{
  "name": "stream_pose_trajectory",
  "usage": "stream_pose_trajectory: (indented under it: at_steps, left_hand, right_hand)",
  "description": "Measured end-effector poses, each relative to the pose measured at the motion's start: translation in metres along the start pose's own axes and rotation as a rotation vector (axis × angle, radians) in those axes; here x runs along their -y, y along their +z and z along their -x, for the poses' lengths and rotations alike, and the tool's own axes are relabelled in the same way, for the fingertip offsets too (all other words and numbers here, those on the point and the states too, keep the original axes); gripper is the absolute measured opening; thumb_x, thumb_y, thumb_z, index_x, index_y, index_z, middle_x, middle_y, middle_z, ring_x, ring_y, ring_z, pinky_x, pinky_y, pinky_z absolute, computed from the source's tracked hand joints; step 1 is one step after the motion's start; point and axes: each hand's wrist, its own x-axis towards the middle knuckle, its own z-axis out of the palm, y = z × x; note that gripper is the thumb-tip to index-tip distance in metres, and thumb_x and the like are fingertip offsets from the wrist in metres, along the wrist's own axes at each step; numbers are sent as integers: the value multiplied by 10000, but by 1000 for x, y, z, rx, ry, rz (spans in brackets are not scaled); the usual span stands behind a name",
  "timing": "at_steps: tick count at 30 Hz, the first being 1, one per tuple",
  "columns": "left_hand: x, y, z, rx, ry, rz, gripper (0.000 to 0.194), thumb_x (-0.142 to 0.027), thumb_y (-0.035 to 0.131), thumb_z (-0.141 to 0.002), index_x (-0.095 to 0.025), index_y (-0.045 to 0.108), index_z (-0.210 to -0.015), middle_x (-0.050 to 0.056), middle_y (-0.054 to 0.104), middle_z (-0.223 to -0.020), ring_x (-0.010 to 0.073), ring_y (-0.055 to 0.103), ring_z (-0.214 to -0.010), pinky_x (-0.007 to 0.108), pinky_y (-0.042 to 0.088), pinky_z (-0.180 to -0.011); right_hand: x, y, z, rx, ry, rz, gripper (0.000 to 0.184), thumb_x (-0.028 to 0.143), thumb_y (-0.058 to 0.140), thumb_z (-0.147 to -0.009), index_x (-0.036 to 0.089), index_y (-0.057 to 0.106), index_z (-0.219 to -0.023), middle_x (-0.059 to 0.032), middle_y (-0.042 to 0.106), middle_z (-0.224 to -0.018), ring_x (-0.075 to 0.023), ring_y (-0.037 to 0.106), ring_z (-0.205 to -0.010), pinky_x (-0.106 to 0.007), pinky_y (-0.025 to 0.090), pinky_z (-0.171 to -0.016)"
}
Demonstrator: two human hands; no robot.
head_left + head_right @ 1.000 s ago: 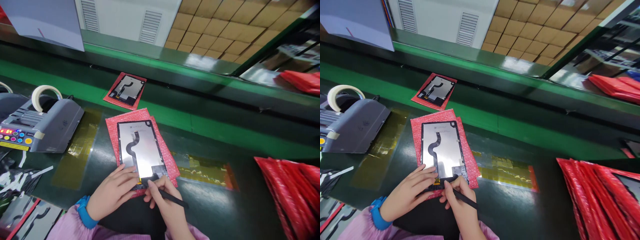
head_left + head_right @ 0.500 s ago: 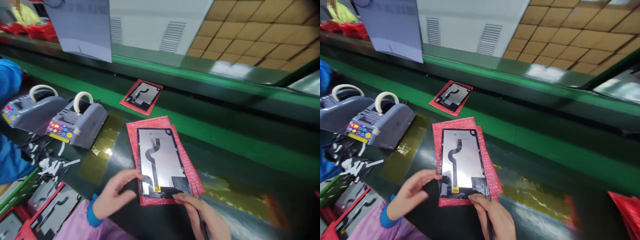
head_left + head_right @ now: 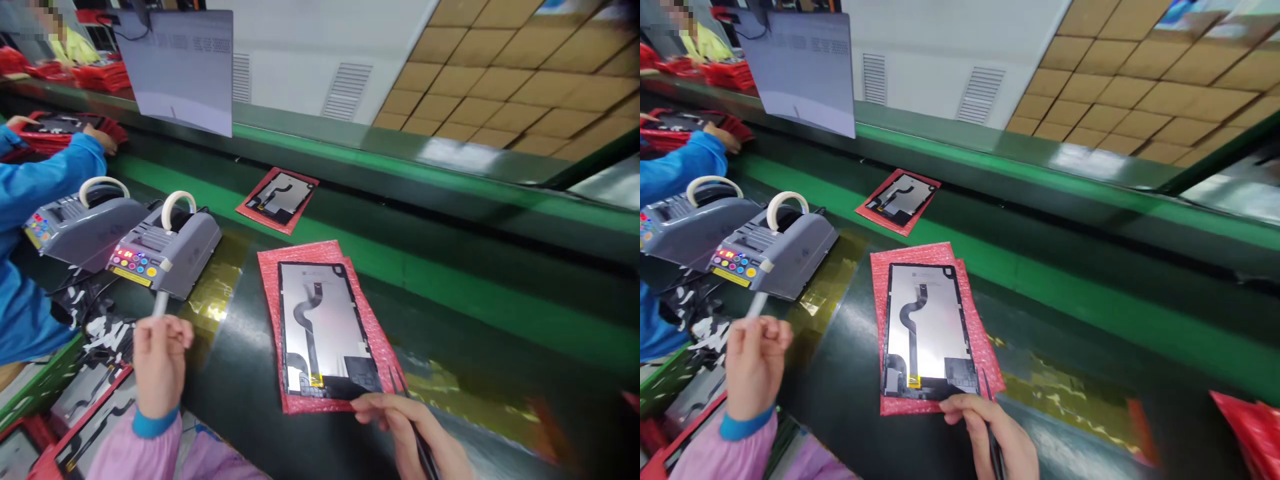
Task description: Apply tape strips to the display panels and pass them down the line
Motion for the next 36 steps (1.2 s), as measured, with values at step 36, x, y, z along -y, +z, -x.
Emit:
stream_pose_trajectory:
  at_steps: [36]
  left_hand:
    - [37, 75, 48, 1037, 551, -1385, 308, -125, 553, -914, -152, 634, -1210, 111, 584, -986, 272, 519, -879, 437, 523, -744]
  right_hand:
    - [2, 63, -135, 457, 98, -82, 421, 413, 709, -782, 267, 315, -759, 14, 699, -768, -187, 613, -658, -296, 409, -622]
